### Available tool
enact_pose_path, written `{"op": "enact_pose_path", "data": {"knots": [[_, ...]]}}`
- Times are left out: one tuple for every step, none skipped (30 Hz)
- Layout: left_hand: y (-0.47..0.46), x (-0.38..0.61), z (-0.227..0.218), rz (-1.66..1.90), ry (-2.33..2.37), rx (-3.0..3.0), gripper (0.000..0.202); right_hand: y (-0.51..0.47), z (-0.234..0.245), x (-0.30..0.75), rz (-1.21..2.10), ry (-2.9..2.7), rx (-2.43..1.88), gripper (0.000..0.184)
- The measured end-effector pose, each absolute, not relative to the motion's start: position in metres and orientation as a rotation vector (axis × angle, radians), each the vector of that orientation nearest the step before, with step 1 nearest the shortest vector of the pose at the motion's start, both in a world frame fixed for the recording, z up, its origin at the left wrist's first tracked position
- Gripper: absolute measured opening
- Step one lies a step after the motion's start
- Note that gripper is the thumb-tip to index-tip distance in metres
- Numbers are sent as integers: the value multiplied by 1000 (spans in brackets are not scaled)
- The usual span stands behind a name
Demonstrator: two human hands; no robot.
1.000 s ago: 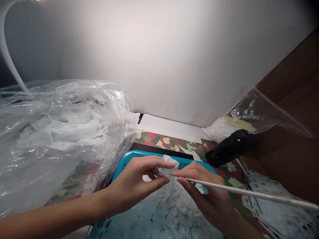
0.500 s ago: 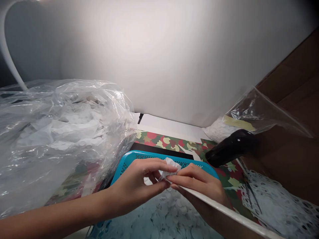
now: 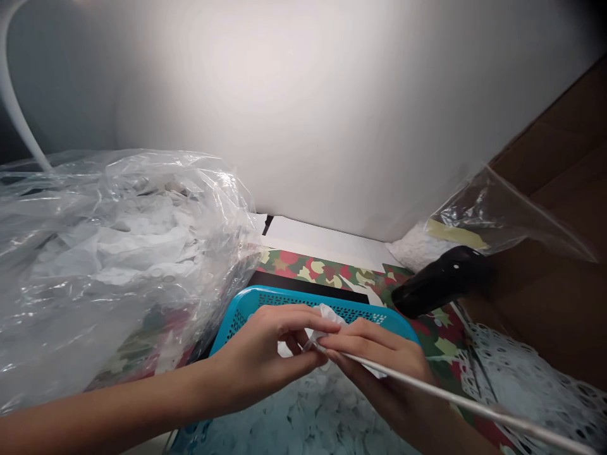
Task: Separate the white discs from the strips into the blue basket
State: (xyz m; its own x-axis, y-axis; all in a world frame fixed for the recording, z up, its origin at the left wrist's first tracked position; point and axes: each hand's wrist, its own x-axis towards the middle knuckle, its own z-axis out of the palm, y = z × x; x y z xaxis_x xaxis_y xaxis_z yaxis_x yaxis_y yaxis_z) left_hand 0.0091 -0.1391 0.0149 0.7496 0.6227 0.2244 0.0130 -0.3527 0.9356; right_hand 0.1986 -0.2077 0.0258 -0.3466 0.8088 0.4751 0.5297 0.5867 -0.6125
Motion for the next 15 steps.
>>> {"op": "enact_pose_path", "data": {"knots": [[-139,9,15,695,499,1839,31,-207,26,199,435,-2052,-1061,26],[-139,9,15,701,506,1839,30,-207,27,199,392,-2071,-1069,24],[-139,9,15,707,511,1838,29,-206,26,199,323,-2092,-1081,22],[-139,9,15,715,519,1838,28,-205,26,199,239,-2119,-1093,20],[-139,9,15,726,528,1838,28,-204,24,200,146,-2148,-1096,18],[-138,9,15,738,539,1839,28,-204,23,200,59,-2175,-1091,17],[-138,9,15,752,549,1839,28,-203,22,201,-12,-2199,-1077,17],[-138,9,15,763,560,1841,28,-203,21,202,-68,-2214,-1063,17],[-138,9,15,770,565,1842,28,-204,21,203,-114,-2218,-1064,18],[-138,9,16,771,568,1841,29,-204,20,204,-153,-2213,-1077,19],[-139,9,16,767,567,1840,30,-205,20,205,-177,-2207,-1099,20],[-139,8,17,760,566,1838,30,-206,21,206,-185,-2205,-1125,22],[-139,8,17,759,567,1833,30,-207,21,207,-174,-2208,-1144,22],[-139,8,17,758,570,1827,30,-207,22,208,-142,-2212,-1153,23],[-139,8,17,760,578,1819,29,-207,22,208,-98,-2214,-1145,23]]}}
